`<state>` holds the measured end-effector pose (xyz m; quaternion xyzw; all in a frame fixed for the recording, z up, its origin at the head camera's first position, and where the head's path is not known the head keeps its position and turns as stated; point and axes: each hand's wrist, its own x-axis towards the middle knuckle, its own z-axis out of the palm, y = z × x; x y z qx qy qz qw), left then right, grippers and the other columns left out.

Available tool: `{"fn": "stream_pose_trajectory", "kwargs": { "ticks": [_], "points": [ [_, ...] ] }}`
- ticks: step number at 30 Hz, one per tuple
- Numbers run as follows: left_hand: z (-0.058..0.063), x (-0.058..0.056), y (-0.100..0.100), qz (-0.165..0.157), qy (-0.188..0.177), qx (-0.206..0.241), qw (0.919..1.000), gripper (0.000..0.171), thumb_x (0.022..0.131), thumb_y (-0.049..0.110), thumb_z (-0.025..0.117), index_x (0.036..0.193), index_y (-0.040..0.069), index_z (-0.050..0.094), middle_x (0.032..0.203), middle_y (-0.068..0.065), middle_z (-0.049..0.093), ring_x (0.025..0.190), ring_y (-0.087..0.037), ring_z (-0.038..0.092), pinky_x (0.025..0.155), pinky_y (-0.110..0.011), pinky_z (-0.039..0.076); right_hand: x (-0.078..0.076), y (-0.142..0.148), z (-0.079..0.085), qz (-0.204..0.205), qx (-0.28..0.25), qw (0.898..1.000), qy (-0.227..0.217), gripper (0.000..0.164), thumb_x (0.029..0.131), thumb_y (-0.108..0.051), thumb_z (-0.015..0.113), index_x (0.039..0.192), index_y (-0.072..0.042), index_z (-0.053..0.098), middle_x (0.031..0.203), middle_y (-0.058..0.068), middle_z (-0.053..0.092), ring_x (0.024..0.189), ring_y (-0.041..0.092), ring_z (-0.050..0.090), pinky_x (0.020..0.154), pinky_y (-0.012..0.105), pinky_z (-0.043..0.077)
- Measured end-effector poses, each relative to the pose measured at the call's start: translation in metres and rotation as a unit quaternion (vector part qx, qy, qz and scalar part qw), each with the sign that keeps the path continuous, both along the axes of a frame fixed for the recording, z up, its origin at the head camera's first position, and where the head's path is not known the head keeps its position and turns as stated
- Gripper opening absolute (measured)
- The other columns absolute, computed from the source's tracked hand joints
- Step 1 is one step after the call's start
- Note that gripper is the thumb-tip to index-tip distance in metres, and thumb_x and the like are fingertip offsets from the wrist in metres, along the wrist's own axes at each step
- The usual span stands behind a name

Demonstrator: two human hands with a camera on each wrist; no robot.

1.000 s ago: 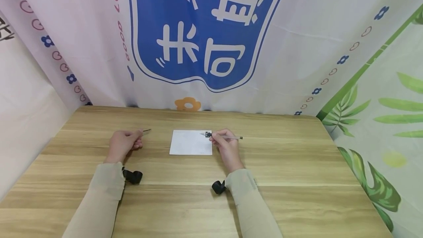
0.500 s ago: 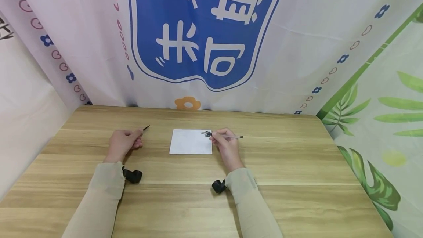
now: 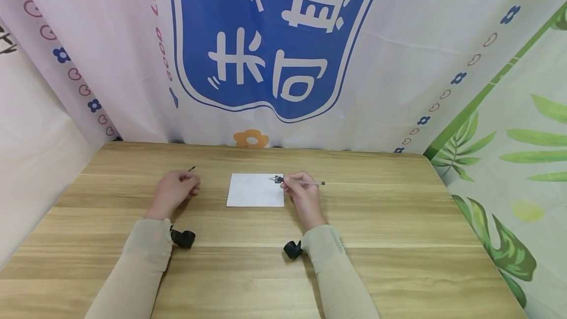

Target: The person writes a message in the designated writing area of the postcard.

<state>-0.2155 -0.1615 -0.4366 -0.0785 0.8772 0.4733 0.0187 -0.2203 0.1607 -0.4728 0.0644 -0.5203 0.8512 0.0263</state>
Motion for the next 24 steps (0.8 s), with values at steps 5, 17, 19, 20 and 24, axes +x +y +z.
{"fn": "stream_pose_trajectory", "kwargs": {
  "ticks": [5,17,19,20,24],
  "points": [
    [-0.001,-0.002,0.012,-0.046,0.030,-0.029,0.9981,0.032,0.105,0.023,0.057,0.126,0.001,0.067,0.109,-0.016,0.071,0.095,-0.029,0.067,0.084,-0.044,0.053,0.000,0.000,0.001,-0.001,-0.001,1.000,-0.001,0.019,0.097,0.007,0.059,0.086,-0.008,0.064,0.084,0.006,0.069,0.076,0.014,0.065,0.071,0.023,0.052],
    [-0.003,-0.002,0.031,-0.181,0.076,-0.091,0.9764,0.045,0.104,0.017,0.057,0.145,-0.003,0.052,0.148,-0.025,0.049,0.141,-0.043,0.040,0.115,-0.058,0.032,0.000,-0.001,0.002,-0.005,-0.004,1.000,-0.011,0.021,0.096,0.008,0.058,0.084,-0.008,0.064,0.079,0.005,0.069,0.073,0.013,0.064,0.068,0.023,0.051],
    [-0.003,-0.001,0.034,-0.210,0.070,-0.113,0.9687,0.051,0.105,0.022,0.056,0.149,-0.003,0.046,0.154,-0.025,0.042,0.145,-0.045,0.033,0.117,-0.061,0.024,-0.001,-0.001,0.002,-0.004,-0.006,1.000,-0.010,0.021,0.097,0.008,0.058,0.084,-0.008,0.064,0.080,0.006,0.068,0.074,0.013,0.064,0.069,0.023,0.051],
    [-0.003,-0.001,0.035,-0.223,0.066,-0.123,0.9648,0.054,0.106,0.024,0.055,0.151,-0.003,0.042,0.157,-0.025,0.037,0.147,-0.045,0.029,0.118,-0.064,0.020,-0.001,-0.001,0.001,-0.003,-0.006,1.000,-0.010,0.022,0.097,0.008,0.058,0.084,-0.008,0.065,0.080,0.006,0.068,0.074,0.013,0.064,0.069,0.023,0.051],
    [-0.002,0.001,0.040,-0.253,0.040,-0.164,0.9526,0.063,0.107,0.036,0.050,0.159,0.004,0.032,0.165,-0.023,0.022,0.152,-0.045,0.015,0.112,-0.076,0.005,-0.001,0.000,0.002,-0.004,-0.010,1.000,-0.011,0.022,0.096,0.008,0.059,0.083,-0.009,0.065,0.081,0.006,0.068,0.073,0.014,0.064,0.068,0.023,0.051]
  ]
}}
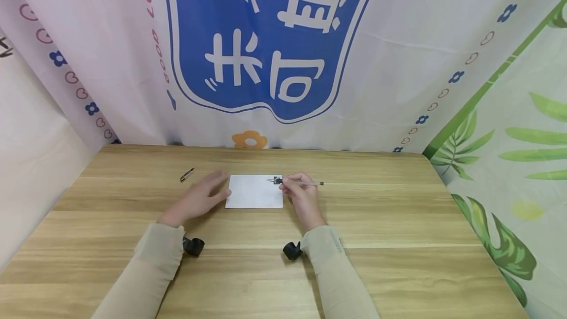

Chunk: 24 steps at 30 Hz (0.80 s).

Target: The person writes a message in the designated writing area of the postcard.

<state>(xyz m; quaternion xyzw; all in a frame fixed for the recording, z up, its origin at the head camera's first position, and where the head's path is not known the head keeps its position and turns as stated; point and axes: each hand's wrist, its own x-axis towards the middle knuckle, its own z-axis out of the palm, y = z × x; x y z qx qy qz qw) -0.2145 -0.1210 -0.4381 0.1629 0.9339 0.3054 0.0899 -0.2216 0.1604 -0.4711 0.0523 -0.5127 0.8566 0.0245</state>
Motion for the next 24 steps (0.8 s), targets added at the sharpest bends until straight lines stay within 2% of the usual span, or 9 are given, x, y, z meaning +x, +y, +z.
{"fn": "stream_pose_trajectory", "kwargs": {
  "ticks": [8,13,24],
  "points": [
    [-0.0018,0.0033,0.0034,-0.023,-0.030,-0.047,0.9982,0.066,0.109,0.040,0.043,0.164,0.013,0.017,0.169,-0.018,0.009,0.152,-0.048,-0.001,0.107,-0.081,-0.004,-0.0001,-0.0001,-0.0005,-0.003,-0.001,1.000,-0.003,0.021,0.096,0.007,0.061,0.083,-0.009,0.065,0.081,0.006,0.068,0.073,0.014,0.064,0.067,0.023,0.051],
    [-0.0016,0.0050,0.0032,-0.032,-0.042,-0.066,0.9965,0.065,0.109,0.037,0.042,0.164,0.012,0.016,0.169,-0.018,0.008,0.151,-0.050,-0.003,0.106,-0.082,-0.006,0.0002,0.0001,-0.0011,-0.001,0.000,1.000,0.000,0.019,0.096,0.007,0.060,0.084,-0.008,0.065,0.082,0.006,0.068,0.073,0.014,0.064,0.069,0.024,0.051],
    [-0.0031,0.0061,0.0025,-0.043,-0.064,-0.094,0.9926,0.069,0.108,0.038,0.045,0.163,0.011,0.014,0.170,-0.014,0.004,0.153,-0.044,-0.008,0.108,-0.078,-0.012,0.0013,0.0006,-0.0003,-0.007,0.008,1.000,-0.006,0.017,0.096,0.006,0.061,0.086,-0.008,0.064,0.082,0.007,0.068,0.075,0.015,0.064,0.069,0.025,0.052]
  ]
}}
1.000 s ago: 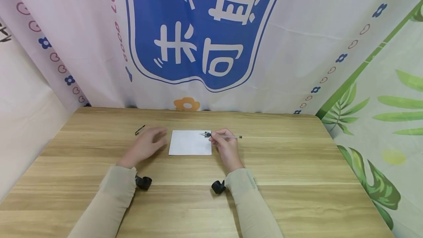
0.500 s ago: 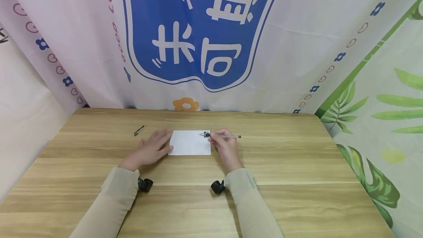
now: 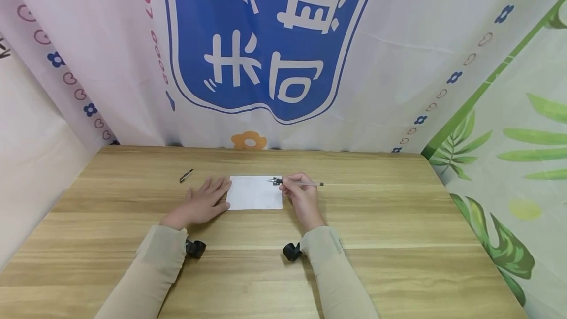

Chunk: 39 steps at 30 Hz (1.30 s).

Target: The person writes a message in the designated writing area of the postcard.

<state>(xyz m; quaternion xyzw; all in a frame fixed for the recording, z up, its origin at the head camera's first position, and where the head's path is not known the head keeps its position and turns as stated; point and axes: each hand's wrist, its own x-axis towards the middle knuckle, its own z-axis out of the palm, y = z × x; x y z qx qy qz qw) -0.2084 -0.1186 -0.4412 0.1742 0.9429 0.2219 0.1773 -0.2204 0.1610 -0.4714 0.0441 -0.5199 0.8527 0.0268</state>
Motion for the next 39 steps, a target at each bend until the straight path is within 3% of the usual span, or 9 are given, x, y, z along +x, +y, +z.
{"fn": "stream_pose_trajectory", "kwargs": {
  "ticks": [6,16,23,30,36,39],
  "points": [
    [-0.001,0.001,-0.001,0.000,-0.007,-0.007,1.0000,0.069,0.109,0.039,0.043,0.164,0.012,0.012,0.170,-0.013,0.001,0.153,-0.043,-0.010,0.108,-0.077,-0.013,0.001,-0.003,0.001,-0.007,0.020,1.000,-0.011,0.014,0.097,0.003,0.062,0.088,-0.008,0.064,0.082,0.008,0.069,0.074,0.015,0.064,0.069,0.024,0.052],
    [-0.004,0.005,0.004,-0.010,-0.001,-0.017,0.9998,0.068,0.109,0.039,0.043,0.164,0.011,0.014,0.170,-0.013,0.005,0.153,-0.044,-0.006,0.108,-0.079,-0.008,0.006,-0.014,0.001,-0.022,0.057,0.997,-0.036,0.008,0.097,0.000,0.064,0.093,-0.003,0.058,0.072,0.008,0.070,0.059,0.013,0.061,0.056,0.022,0.053],
    [-0.007,0.004,-0.002,-0.001,-0.005,-0.008,1.0000,0.069,0.109,0.041,0.042,0.164,0.011,0.013,0.170,-0.013,0.002,0.153,-0.042,-0.009,0.109,-0.076,-0.012,0.000,-0.029,0.005,-0.021,0.075,0.997,-0.016,0.012,0.098,-0.003,0.064,0.104,0.005,0.056,0.077,0.007,0.069,0.063,0.013,0.061,0.059,0.023,0.055],
    [-0.003,0.003,-0.002,-0.004,-0.007,-0.003,1.0000,0.070,0.109,0.040,0.043,0.164,0.012,0.012,0.170,-0.012,0.001,0.153,-0.041,-0.010,0.110,-0.075,-0.014,-0.008,-0.042,0.004,-0.033,0.088,0.995,-0.030,0.017,0.098,-0.003,0.063,0.109,0.009,0.059,0.079,0.006,0.068,0.065,0.013,0.060,0.063,0.023,0.055],
    [-0.019,-0.006,-0.005,0.000,0.007,-0.008,0.9999,0.071,0.108,0.045,0.042,0.164,0.016,0.011,0.171,-0.008,0.000,0.154,-0.039,-0.011,0.109,-0.075,-0.014,-0.015,-0.055,0.008,-0.041,0.077,0.996,-0.031,0.014,0.096,0.000,0.064,0.108,0.008,0.062,0.079,0.006,0.068,0.066,0.012,0.059,0.063,0.023,0.054],
    [-0.020,-0.007,-0.004,0.000,0.007,-0.010,0.9999,0.072,0.107,0.048,0.042,0.164,0.018,0.010,0.171,-0.006,-0.001,0.154,-0.038,-0.012,0.109,-0.075,-0.014,-0.019,-0.060,0.009,-0.042,0.071,0.996,-0.027,0.011,0.095,0.001,0.064,0.105,0.005,0.063,0.079,0.005,0.068,0.065,0.012,0.059,0.063,0.022,0.053]
  ]
}}
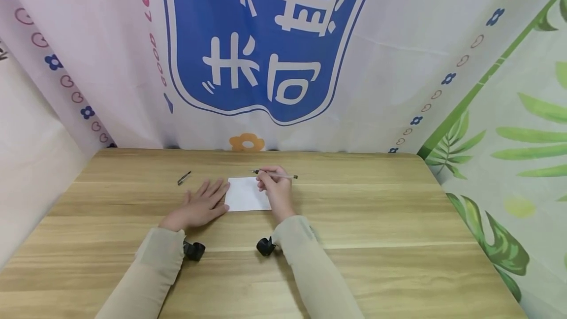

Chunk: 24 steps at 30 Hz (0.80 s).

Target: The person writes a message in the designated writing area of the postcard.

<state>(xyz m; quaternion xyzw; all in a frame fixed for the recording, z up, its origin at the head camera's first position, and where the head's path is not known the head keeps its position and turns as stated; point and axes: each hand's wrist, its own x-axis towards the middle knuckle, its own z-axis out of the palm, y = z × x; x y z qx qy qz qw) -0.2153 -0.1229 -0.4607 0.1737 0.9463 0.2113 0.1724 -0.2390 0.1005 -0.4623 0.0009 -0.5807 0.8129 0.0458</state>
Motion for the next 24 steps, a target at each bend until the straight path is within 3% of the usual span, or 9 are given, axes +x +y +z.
{"fn": "stream_pose_trajectory", "kwargs": {
  "ticks": [6,14,19,24],
  "points": [
    [0.007,0.002,0.000,-0.002,-0.009,-0.002,0.9999,0.072,0.107,0.049,0.041,0.164,0.018,0.009,0.171,-0.006,-0.001,0.154,-0.037,-0.012,0.109,-0.075,-0.013,-0.008,-0.017,0.000,-0.004,-0.014,1.000,0.010,0.013,0.093,0.005,0.062,0.105,0.010,0.061,0.075,0.004,0.067,0.062,0.010,0.058,0.059,0.021,0.051],
    [-0.004,-0.003,-0.002,0.001,-0.002,-0.005,1.0000,0.072,0.107,0.048,0.042,0.164,0.019,0.010,0.171,-0.006,-0.001,0.154,-0.037,-0.012,0.110,-0.075,-0.012,-0.018,-0.034,-0.007,-0.011,-0.005,1.000,-0.003,0.007,0.093,0.002,0.064,0.100,0.003,0.064,0.081,0.017,0.068,0.062,0.011,0.058,0.058,0.021,0.050],
    [-0.004,-0.003,-0.001,0.002,-0.002,0.002,1.0000,0.073,0.107,0.049,0.042,0.164,0.018,0.011,0.171,-0.007,-0.001,0.154,-0.038,-0.013,0.109,-0.075,-0.014,-0.021,-0.036,-0.015,-0.006,0.031,0.999,0.014,0.008,0.094,0.000,0.063,0.101,0.003,0.063,0.076,0.006,0.066,0.063,0.010,0.058,0.058,0.020,0.050],
    [0.003,0.000,0.000,0.002,-0.009,-0.004,1.0000,0.072,0.107,0.050,0.041,0.164,0.019,0.010,0.171,-0.007,-0.002,0.154,-0.038,-0.013,0.110,-0.074,-0.015,-0.019,-0.036,-0.019,-0.001,0.079,0.996,0.027,0.010,0.094,-0.002,0.063,0.103,0.004,0.064,0.076,0.003,0.066,0.065,0.010,0.059,0.060,0.019,0.050]
  ]
}}
